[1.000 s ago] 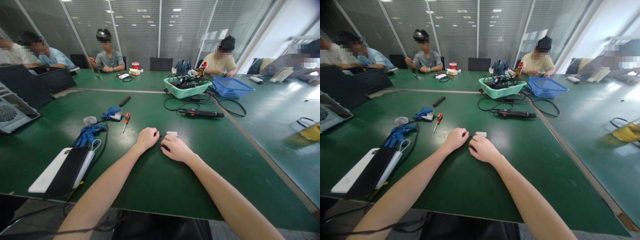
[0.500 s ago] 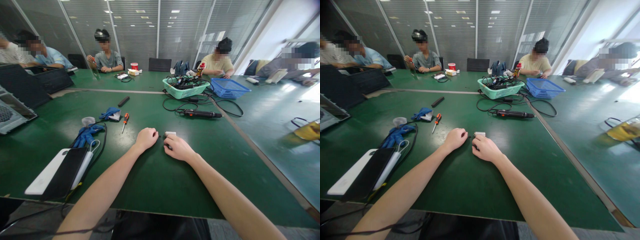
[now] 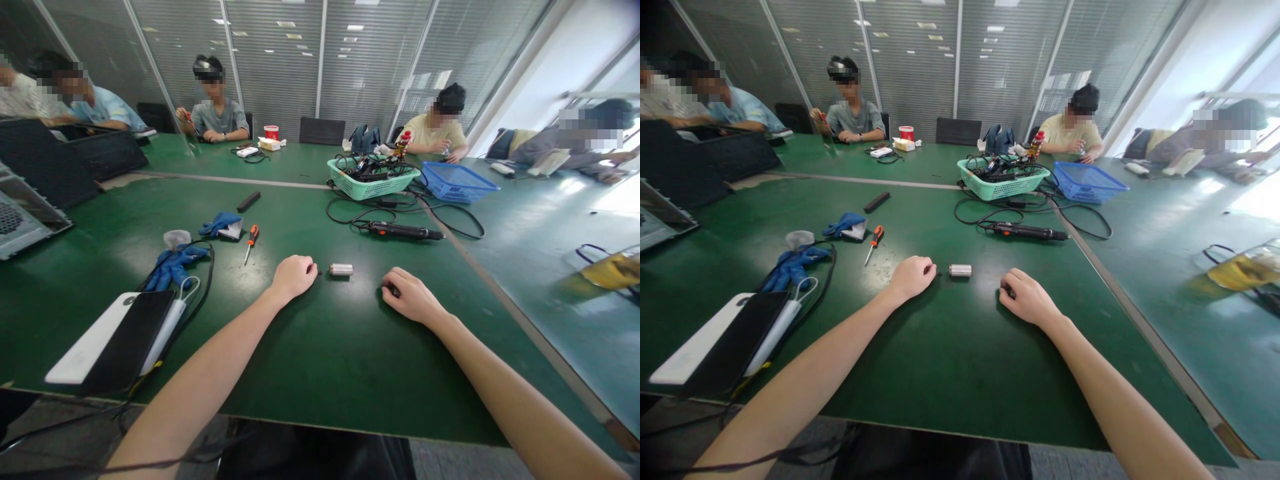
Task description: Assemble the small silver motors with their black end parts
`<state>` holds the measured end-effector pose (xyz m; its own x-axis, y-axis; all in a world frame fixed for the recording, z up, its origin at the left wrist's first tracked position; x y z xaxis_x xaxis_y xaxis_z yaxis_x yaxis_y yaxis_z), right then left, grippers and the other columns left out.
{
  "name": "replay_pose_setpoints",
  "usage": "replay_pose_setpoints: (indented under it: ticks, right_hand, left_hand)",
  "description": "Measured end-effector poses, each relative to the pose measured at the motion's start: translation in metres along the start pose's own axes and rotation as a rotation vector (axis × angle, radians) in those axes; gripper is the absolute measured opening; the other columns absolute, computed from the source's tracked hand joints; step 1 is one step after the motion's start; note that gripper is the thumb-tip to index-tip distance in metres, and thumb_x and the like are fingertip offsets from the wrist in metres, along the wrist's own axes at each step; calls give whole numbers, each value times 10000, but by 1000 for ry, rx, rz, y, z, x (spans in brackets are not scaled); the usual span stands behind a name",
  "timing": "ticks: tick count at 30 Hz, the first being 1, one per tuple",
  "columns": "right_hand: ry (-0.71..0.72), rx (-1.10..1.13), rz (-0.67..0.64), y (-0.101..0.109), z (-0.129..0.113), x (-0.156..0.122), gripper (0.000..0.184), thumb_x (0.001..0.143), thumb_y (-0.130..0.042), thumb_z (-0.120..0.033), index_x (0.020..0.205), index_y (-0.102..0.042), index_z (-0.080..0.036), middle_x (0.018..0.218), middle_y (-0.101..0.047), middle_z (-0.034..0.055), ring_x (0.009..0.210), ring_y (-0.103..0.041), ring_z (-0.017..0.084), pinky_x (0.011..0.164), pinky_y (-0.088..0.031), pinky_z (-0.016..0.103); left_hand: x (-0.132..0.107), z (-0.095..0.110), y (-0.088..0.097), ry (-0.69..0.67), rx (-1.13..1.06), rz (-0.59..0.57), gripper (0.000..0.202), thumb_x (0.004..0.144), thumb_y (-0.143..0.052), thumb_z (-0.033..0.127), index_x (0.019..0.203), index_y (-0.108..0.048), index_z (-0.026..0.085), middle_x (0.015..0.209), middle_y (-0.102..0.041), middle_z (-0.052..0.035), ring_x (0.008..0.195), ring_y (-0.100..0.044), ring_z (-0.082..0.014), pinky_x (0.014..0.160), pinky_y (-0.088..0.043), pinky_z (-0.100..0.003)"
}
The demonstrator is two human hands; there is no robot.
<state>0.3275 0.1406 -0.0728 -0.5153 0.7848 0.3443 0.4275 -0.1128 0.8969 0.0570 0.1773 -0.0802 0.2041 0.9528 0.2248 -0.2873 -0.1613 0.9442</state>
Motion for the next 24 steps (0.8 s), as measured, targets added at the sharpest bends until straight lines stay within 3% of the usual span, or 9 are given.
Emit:
replay_pose_setpoints:
  ticks: [4,8,24]
  right_hand:
    - [-41,-15,9,12,32,-19,17,896,-542,-241,885,-549,-229,869,-569,38,742,-562,189,712,-476,338]
    - [-49,-25,3,19,49,-34,11,894,-544,-242,894,-545,-231,861,-573,37,728,-557,182,705,-475,336]
    - [-36,-23,-11,21,50,-42,27,869,-543,-211,887,-534,-229,874,-574,38,732,-554,183,712,-471,334]
  left_hand:
    - [0,0,1,-16,-13,5,330,989,-466,349,833,-713,196,847,-702,-92,825,-636,-225,734,-441,-325]
    - [-1,1,1,-20,-8,8,331,989,-468,345,830,-716,192,850,-703,-93,834,-636,-225,744,-449,-326]
    - [1,0,-4,-22,22,17,333,993,-461,344,840,-718,197,844,-702,-87,820,-635,-218,724,-444,-322]
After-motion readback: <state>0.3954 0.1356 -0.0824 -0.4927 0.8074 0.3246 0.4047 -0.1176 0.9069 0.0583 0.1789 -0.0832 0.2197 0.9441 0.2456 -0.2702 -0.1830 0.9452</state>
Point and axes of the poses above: each hand's wrist, its own x-axis towards the middle knuckle, its own y-axis out of the back of the hand, z = x × y, the point moved 9 cm from there along x, towards the middle knuckle
